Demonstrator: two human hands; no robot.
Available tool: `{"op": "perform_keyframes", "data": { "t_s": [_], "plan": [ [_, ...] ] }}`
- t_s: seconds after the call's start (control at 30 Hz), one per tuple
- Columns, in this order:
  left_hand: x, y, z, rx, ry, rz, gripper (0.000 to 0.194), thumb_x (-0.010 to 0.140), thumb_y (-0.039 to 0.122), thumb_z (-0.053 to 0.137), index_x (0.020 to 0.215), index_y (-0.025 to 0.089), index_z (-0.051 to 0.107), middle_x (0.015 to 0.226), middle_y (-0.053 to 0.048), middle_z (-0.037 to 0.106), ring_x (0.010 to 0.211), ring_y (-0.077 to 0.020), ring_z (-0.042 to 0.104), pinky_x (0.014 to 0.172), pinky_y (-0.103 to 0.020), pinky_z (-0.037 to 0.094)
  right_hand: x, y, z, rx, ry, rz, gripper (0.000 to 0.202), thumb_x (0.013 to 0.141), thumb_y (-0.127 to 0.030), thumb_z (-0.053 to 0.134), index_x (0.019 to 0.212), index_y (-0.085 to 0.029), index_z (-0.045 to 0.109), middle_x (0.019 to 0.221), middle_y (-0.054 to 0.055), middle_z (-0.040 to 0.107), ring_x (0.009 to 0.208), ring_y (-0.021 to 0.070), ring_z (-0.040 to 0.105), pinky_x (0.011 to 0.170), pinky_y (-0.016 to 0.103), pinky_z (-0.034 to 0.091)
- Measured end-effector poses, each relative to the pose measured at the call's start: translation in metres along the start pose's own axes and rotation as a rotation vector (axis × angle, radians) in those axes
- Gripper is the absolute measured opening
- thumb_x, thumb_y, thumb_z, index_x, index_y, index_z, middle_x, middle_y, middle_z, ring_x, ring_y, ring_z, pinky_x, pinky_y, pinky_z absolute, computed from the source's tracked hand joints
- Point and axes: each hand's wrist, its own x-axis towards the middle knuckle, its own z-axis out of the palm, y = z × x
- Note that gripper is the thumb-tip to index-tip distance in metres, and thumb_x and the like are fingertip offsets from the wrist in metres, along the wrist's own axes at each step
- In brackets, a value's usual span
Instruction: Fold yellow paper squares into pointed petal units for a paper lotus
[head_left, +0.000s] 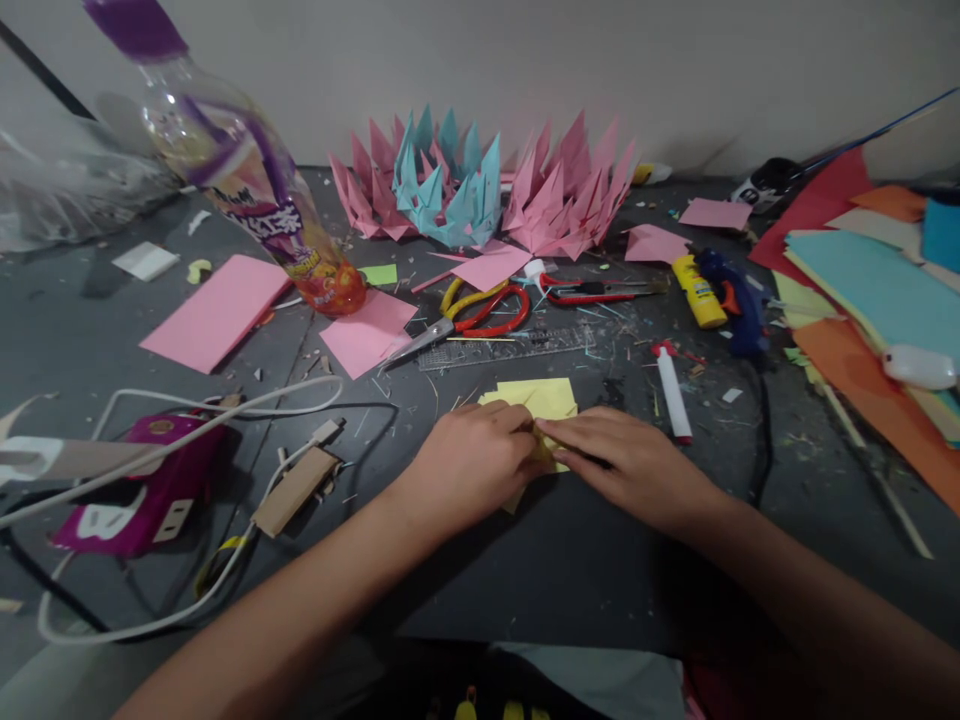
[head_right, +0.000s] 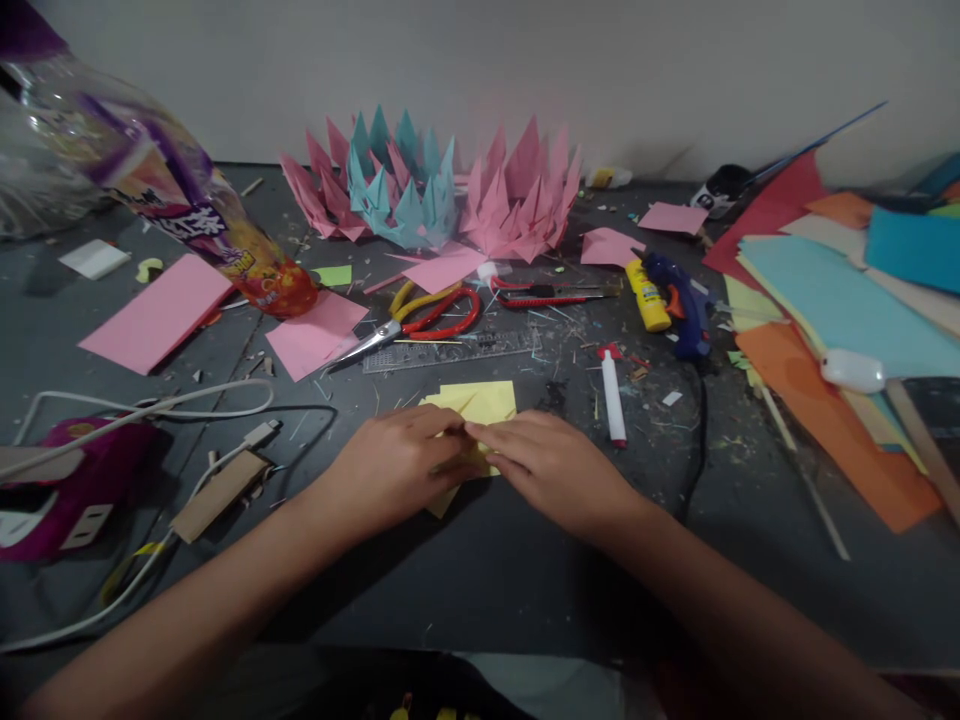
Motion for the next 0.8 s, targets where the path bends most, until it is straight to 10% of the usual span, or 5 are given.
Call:
{"op": "perform_keyframes", "data": {
  "t_s": [0.8],
  "plan": [
    [-0.003, 0.009, 0.008, 0.108, 0.063, 0.107, 0.007, 0.086, 0.016, 0.054, 0.085, 0.013, 0.060, 0.083, -0.004, 0.062, 0.077, -0.0184, 0.058, 0.068, -0.031, 0.047, -0.003, 0.019, -0.021, 0.010, -0.089, -0.023, 0.028, 0.090, -0.015, 0.039, 0.089, -0.020, 0.066, 0.092, 0.006, 0.068, 0.087, 0.0169, 0.061, 0.077, 0.033, 0.050]
  ]
}}
